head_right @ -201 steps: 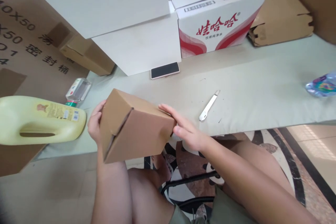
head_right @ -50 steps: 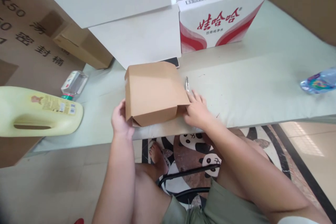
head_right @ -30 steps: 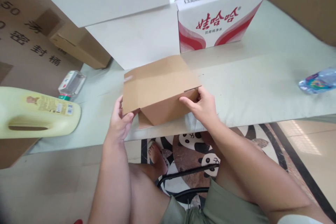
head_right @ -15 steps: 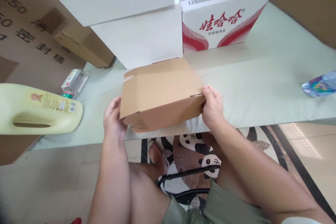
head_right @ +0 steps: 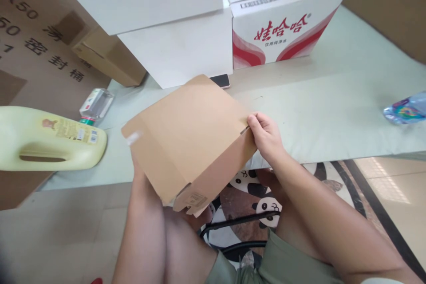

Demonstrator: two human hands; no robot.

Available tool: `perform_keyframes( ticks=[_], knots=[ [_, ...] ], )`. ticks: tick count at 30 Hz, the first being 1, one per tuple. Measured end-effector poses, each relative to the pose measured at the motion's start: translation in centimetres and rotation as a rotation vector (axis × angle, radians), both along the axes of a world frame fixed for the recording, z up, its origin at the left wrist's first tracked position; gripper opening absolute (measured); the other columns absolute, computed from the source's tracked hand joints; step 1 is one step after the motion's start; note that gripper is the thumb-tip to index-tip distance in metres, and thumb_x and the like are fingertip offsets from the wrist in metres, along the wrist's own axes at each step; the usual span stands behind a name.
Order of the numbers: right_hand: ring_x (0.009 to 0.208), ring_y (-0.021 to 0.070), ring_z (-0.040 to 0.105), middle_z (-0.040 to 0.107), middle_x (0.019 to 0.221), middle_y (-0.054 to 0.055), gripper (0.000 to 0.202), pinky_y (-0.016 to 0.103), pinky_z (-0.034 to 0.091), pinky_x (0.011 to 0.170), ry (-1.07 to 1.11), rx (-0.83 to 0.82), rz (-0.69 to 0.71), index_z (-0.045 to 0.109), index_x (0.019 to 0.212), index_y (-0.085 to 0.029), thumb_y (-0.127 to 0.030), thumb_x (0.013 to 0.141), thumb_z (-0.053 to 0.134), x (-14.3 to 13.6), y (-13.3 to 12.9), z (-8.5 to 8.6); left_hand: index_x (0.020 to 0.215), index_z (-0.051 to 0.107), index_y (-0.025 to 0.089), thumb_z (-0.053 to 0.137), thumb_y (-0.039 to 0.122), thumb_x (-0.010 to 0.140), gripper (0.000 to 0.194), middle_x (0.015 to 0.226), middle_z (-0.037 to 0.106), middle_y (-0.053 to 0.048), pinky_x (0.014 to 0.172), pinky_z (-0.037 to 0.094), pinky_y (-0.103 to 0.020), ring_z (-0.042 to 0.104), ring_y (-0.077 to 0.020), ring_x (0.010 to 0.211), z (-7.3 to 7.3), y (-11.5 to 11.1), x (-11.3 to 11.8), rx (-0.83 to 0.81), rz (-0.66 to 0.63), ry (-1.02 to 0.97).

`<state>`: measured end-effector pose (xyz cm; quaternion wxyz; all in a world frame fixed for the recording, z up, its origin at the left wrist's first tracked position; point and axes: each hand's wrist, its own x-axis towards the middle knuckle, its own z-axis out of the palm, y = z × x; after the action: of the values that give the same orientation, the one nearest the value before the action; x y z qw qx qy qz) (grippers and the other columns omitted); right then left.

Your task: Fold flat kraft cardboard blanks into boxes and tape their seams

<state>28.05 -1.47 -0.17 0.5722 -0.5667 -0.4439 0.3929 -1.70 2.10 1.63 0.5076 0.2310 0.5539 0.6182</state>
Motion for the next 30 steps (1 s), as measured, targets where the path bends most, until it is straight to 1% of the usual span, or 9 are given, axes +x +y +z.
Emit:
perform_keyframes(
  ticks=[5, 8, 10, 13, 16, 19, 22, 27, 30],
  knots=[
    [0.077, 0.0197, 0.062, 0.066, 0.083, 0.004, 0.032, 0.033, 0.05, 0.069, -0.289, 0.026, -0.097, 0.062, 0.085, -0.022, -0.054, 0.079, 0.065, -0.4, 0.4, 0.7, 0.078, 0.061, 0.016, 0.069, 0.028, 0.068, 0.018, 0.063, 0.067, 0.001, 0.055, 0.05, -0.031, 0.063, -0.0172, 0.053, 0.9, 0.2, 0.5, -0.033, 0.158, 0.003],
    [0.099, 0.0231, 0.064, 0.068, 0.107, 0.007, 0.041, 0.038, 0.052, 0.084, -0.301, 0.095, -0.23, 0.061, 0.103, -0.024, -0.049, 0.073, 0.072, -0.1, 0.8, 0.6, 0.08, 0.063, 0.017, 0.07, 0.036, 0.071, 0.022, 0.073, 0.072, -0.002, 0.062, 0.053, -0.034, 0.067, -0.0204, 0.066, 0.8, 0.5, 0.3, 0.031, 0.075, -0.138],
    [0.081, 0.0196, 0.065, 0.068, 0.091, 0.005, 0.045, 0.034, 0.053, 0.071, -0.08, 0.037, -0.139, 0.059, 0.101, -0.024, -0.057, 0.072, 0.072, 0.2, 1.1, 0.3, 0.082, 0.065, 0.018, 0.071, 0.044, 0.075, 0.027, 0.08, 0.074, -0.004, 0.067, 0.054, -0.034, 0.07, -0.0235, 0.078, 0.5, 0.8, 0.1, 0.091, -0.006, -0.207],
    [0.048, 0.0125, 0.05, 0.057, 0.059, -0.001, 0.05, 0.027, 0.042, 0.046, 0.214, -0.155, 0.21, 0.059, 0.08, -0.022, -0.067, 0.064, 0.075, 0.1, 0.9, 0.0, 0.084, 0.066, 0.019, 0.067, 0.045, 0.081, 0.026, 0.083, 0.074, -0.005, 0.075, 0.055, -0.036, 0.07, -0.025, 0.088, 0.4, 1.0, 0.3, 0.164, -0.003, -0.22],
    [0.041, 0.0092, 0.043, 0.057, 0.054, -0.001, 0.049, 0.024, 0.035, 0.039, 0.292, -0.212, 0.33, 0.061, 0.072, -0.02, -0.062, 0.059, 0.082, -0.8, 0.0, 0.4, 0.09, 0.068, 0.02, 0.057, 0.048, 0.088, 0.031, 0.088, 0.075, -0.006, 0.081, 0.055, -0.038, 0.07, -0.0252, 0.092, 0.6, 1.0, 0.7, 0.219, -0.006, -0.268],
    [0.039, 0.0079, 0.039, 0.057, 0.056, -0.002, 0.042, 0.023, 0.028, 0.034, 0.359, -0.176, 0.202, 0.06, 0.074, -0.02, -0.055, 0.061, 0.08, -1.3, -0.9, 1.5, 0.093, 0.069, 0.022, 0.043, 0.06, 0.092, 0.047, 0.086, 0.075, -0.007, 0.074, 0.056, -0.034, 0.071, -0.022, 0.083, 0.9, 1.0, 0.8, 0.228, 0.02, -0.336],
    [0.037, 0.0073, 0.035, 0.051, 0.052, -0.004, 0.037, 0.023, 0.026, 0.032, 0.349, -0.147, -0.026, 0.055, 0.072, -0.022, -0.051, 0.063, 0.076, 0.3, -2.1, 3.1, 0.081, 0.067, 0.019, 0.033, 0.062, 0.094, 0.056, 0.067, 0.069, -0.006, 0.053, 0.049, -0.025, 0.064, -0.0157, 0.056, 1.0, 0.9, 0.3, 0.13, -0.016, -0.348],
    [0.035, 0.0046, 0.035, 0.049, 0.052, -0.005, 0.035, 0.019, 0.023, 0.03, 0.11, -0.067, -0.472, 0.052, 0.066, -0.022, -0.039, 0.054, 0.08, 8.0, -6.5, 6.6, 0.064, 0.061, 0.017, 0.034, 0.05, 0.095, 0.053, 0.051, 0.059, -0.003, 0.043, 0.039, -0.022, 0.051, -0.0116, 0.04, 1.5, 0.3, -0.1, 0.064, -0.059, -0.35],
    [0.038, 0.0111, 0.043, 0.048, 0.047, 0.002, 0.033, 0.027, 0.031, 0.034, -0.32, -0.248, -0.756, 0.051, 0.058, -0.024, -0.047, 0.069, 0.071, 12.7, -9.4, 9.2, 0.064, 0.061, 0.017, 0.041, 0.055, 0.091, 0.05, 0.051, 0.057, -0.003, 0.043, 0.039, -0.022, 0.052, -0.0114, 0.04, 1.8, 0.1, 0.3, 0.074, -0.082, -0.357]
  ],
)
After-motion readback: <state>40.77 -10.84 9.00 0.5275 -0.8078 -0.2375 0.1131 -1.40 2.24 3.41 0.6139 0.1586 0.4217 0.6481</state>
